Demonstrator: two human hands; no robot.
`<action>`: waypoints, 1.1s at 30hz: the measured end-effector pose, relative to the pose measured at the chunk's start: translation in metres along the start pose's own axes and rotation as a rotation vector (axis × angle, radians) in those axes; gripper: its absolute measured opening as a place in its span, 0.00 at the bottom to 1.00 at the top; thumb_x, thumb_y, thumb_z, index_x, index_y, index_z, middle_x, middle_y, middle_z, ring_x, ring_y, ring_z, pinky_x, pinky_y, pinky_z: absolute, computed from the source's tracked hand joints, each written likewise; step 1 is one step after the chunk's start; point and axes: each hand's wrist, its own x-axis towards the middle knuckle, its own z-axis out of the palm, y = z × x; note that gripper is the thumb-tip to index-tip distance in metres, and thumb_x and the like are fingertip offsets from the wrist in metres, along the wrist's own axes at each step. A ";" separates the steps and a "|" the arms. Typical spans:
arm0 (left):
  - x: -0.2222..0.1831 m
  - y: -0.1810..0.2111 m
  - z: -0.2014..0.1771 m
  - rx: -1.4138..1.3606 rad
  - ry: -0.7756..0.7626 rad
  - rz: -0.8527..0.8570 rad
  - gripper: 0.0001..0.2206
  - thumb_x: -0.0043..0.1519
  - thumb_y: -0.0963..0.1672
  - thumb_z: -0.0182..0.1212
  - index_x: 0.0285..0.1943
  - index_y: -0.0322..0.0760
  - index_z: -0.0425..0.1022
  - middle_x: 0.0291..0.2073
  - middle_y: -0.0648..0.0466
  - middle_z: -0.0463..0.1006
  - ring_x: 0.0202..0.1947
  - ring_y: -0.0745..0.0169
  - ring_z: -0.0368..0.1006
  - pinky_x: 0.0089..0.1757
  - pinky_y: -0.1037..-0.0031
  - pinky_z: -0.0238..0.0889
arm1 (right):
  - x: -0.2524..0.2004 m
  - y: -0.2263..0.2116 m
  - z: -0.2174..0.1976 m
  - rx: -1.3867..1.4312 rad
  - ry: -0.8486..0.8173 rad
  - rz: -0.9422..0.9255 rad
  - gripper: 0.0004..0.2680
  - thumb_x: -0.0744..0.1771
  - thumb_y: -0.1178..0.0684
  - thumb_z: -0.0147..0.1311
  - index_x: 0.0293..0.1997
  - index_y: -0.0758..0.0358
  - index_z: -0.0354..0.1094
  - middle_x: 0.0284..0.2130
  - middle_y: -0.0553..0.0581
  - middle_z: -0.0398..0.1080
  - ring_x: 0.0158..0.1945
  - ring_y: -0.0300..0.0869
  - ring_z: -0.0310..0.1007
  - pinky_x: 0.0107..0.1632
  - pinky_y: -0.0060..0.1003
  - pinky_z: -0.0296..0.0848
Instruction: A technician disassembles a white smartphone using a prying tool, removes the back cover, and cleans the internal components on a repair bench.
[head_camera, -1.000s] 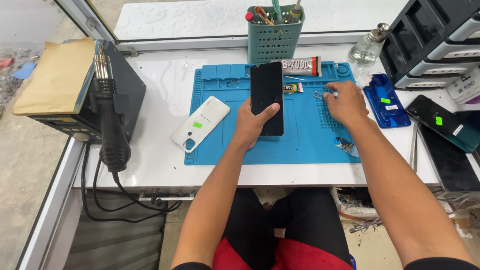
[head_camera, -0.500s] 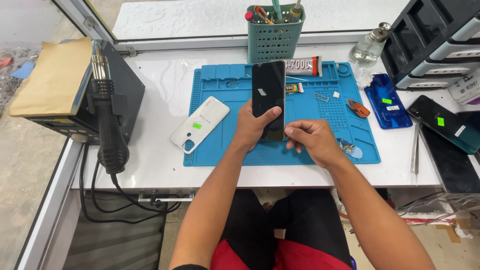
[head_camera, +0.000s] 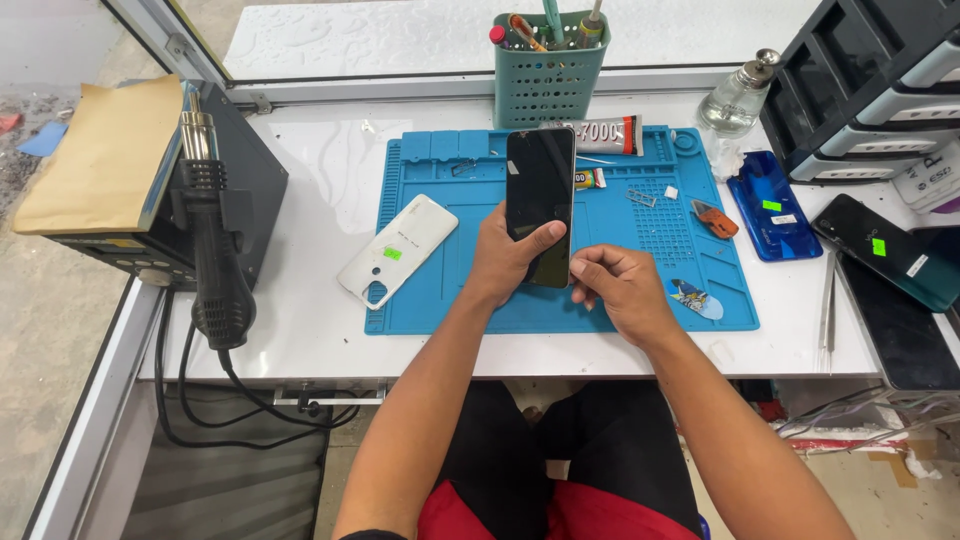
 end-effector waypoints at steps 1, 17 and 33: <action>-0.001 0.000 0.000 0.000 0.000 -0.002 0.23 0.52 0.55 0.78 0.42 0.40 0.74 0.33 0.48 0.82 0.37 0.60 0.79 0.36 0.68 0.76 | -0.002 -0.001 0.000 0.000 0.000 0.002 0.04 0.68 0.59 0.58 0.39 0.71 0.75 0.26 0.64 0.76 0.25 0.42 0.77 0.23 0.29 0.71; -0.007 -0.005 0.009 0.195 -0.078 0.160 0.19 0.64 0.48 0.65 0.58 0.33 0.72 0.46 0.43 0.80 0.51 0.48 0.77 0.50 0.58 0.72 | 0.033 -0.024 -0.001 -0.550 0.241 -0.319 0.08 0.67 0.58 0.62 0.48 0.72 0.76 0.29 0.62 0.78 0.26 0.42 0.77 0.25 0.31 0.70; -0.005 -0.021 0.004 0.113 -0.115 0.223 0.16 0.65 0.43 0.59 0.61 0.32 0.70 0.46 0.40 0.82 0.50 0.48 0.79 0.49 0.56 0.76 | 0.050 0.011 -0.013 -0.684 0.274 -0.438 0.04 0.65 0.61 0.56 0.34 0.63 0.79 0.17 0.57 0.73 0.20 0.40 0.72 0.23 0.34 0.66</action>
